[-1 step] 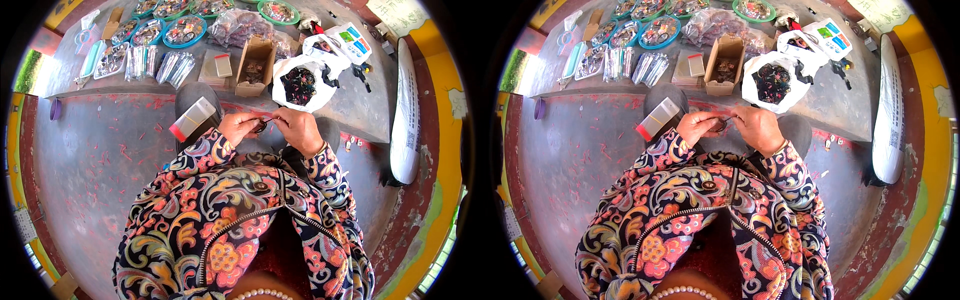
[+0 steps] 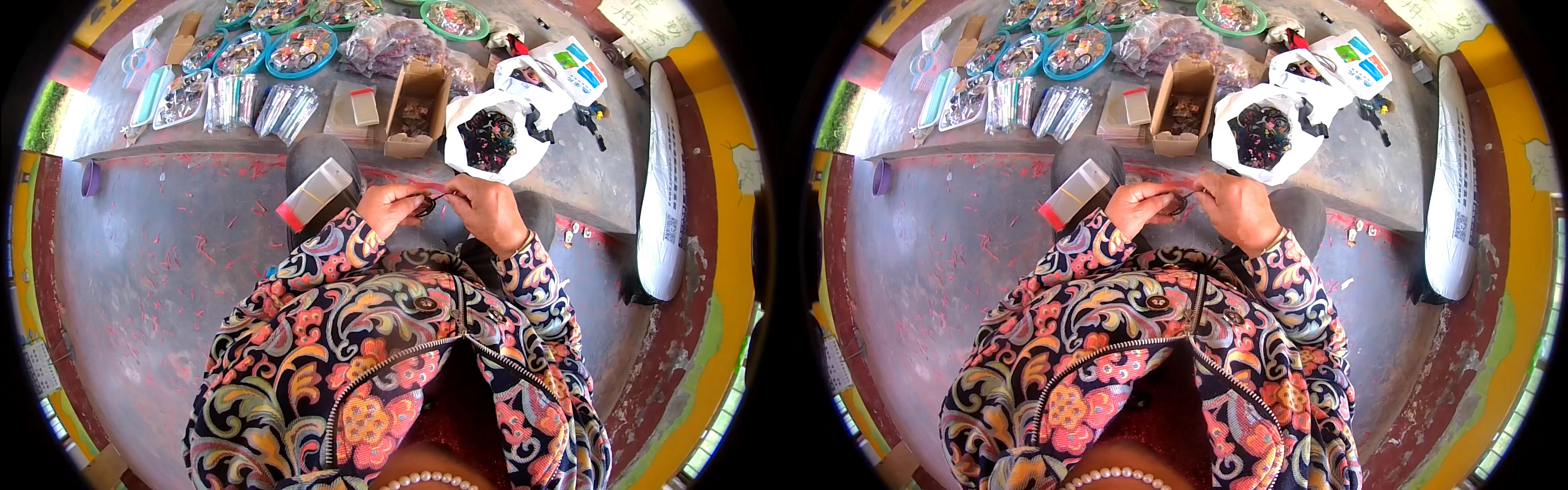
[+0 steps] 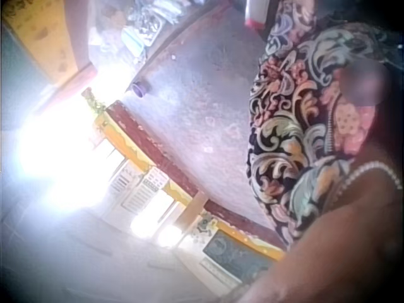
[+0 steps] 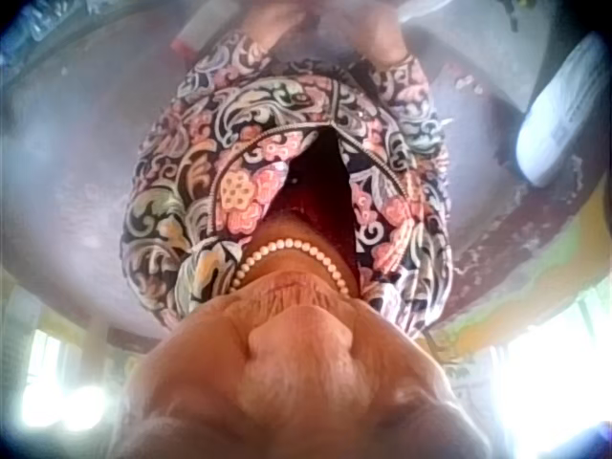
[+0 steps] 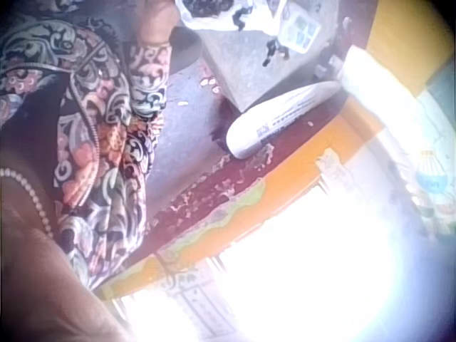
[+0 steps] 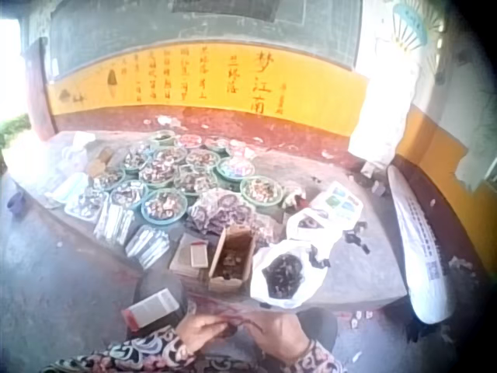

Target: The person sits on the floor and assembles small keychains by hand. They pick up small metal rings and decorative charms, link them together, and place the finished items into small plastic bags. The workspace includes bowls of components and a box for finished products.

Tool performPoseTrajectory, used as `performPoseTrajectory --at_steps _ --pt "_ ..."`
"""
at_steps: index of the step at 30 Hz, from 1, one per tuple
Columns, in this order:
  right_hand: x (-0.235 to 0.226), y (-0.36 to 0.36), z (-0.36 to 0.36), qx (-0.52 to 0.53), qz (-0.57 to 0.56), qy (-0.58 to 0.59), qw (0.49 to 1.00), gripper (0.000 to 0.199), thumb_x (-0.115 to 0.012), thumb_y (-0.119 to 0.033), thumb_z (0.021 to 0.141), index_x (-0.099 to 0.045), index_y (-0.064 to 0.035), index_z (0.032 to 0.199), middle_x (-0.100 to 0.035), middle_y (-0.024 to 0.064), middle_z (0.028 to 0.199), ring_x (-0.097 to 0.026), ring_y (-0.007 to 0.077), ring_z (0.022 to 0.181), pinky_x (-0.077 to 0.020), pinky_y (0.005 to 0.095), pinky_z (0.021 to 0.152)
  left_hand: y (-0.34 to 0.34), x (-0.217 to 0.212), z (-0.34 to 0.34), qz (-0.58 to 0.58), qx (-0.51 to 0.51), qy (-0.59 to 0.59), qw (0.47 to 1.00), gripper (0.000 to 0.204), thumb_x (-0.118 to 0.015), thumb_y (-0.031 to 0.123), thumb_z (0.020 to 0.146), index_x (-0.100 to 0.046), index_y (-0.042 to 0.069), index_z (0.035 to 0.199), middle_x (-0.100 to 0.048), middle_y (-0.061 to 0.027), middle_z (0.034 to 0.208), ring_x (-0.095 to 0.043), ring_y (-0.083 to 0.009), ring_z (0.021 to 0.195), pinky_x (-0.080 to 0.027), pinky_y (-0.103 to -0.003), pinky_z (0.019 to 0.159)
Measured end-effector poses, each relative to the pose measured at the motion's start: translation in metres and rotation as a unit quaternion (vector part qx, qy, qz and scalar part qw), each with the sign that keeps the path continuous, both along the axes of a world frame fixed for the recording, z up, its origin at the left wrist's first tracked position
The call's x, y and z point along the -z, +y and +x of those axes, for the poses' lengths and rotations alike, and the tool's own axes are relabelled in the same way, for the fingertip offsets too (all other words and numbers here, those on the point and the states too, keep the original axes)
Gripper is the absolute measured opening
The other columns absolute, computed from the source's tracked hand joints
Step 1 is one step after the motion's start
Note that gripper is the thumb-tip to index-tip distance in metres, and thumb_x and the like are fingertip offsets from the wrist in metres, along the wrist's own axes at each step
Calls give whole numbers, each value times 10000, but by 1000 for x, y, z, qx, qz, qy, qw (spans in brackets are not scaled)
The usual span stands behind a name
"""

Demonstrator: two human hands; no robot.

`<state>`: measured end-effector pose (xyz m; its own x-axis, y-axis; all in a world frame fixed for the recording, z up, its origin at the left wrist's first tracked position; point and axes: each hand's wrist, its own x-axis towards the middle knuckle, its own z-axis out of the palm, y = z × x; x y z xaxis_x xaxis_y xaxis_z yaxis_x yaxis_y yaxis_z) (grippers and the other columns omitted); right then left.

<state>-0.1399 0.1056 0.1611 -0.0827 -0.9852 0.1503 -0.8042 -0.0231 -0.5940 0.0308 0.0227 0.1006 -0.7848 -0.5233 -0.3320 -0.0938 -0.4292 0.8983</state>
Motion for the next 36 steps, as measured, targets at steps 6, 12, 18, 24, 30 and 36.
performPoseTrajectory --at_steps 6,12,18,24,30,36 --pt "2 -4 9 44 61 -6 997 125 -599 -134 718 -587 -29 786 -577 118 609 -574 252 549 -440 309 502 6 2 -5 -52 12 -12 999 246 -484 90 857 -549 34 1088 -600 -44 921 -568 -102 811 -489 -228 687" --pt "14 -4 8 78 74 -82 991 121 -583 -183 693 -602 -67 722 -575 132 607 -573 300 583 -453 367 532 8 6 -5 -40 -3 6 999 225 -512 99 841 -575 16 1041 -607 -49 877 -562 -88 757 -495 -222 642" --pt "12 -3 5 38 78 -115 990 140 -582 -122 738 -623 1 791 -555 54 519 -528 87 446 -406 222 429 7 1 -4 -1 -2 12 1000 250 -487 86 852 -542 9 1083 -597 -73 929 -576 -130 822 -504 -239 687" --pt "7 -4 4 3 105 -141 984 151 -561 -103 738 -623 2 827 -549 46 512 -516 70 446 -397 216 423 7 0 -2 10 5 12 1000 293 -457 73 866 -488 13 1151 -590 -97 957 -589 -170 857 -503 -256 720" --pt "4 -4 5 -11 149 -136 979 184 -559 -110 732 -620 -8 873 -554 55 515 -519 79 444 -402 219 431 7 -1 -1 47 -9 24 999 283 -453 75 869 -492 6 1142 -579 -102 966 -582 -170 866 -509 -270 736" --pt "8 -5 3 -35 138 -129 981 182 -545 -129 736 -621 -19 859 -555 76 516 -525 113 434 -407 245 435 8 3 -3 106 -6 47 993 273 -473 86 865 -501 -20 1115 -572 -104 975 -578 -172 872 -514 -289 736"
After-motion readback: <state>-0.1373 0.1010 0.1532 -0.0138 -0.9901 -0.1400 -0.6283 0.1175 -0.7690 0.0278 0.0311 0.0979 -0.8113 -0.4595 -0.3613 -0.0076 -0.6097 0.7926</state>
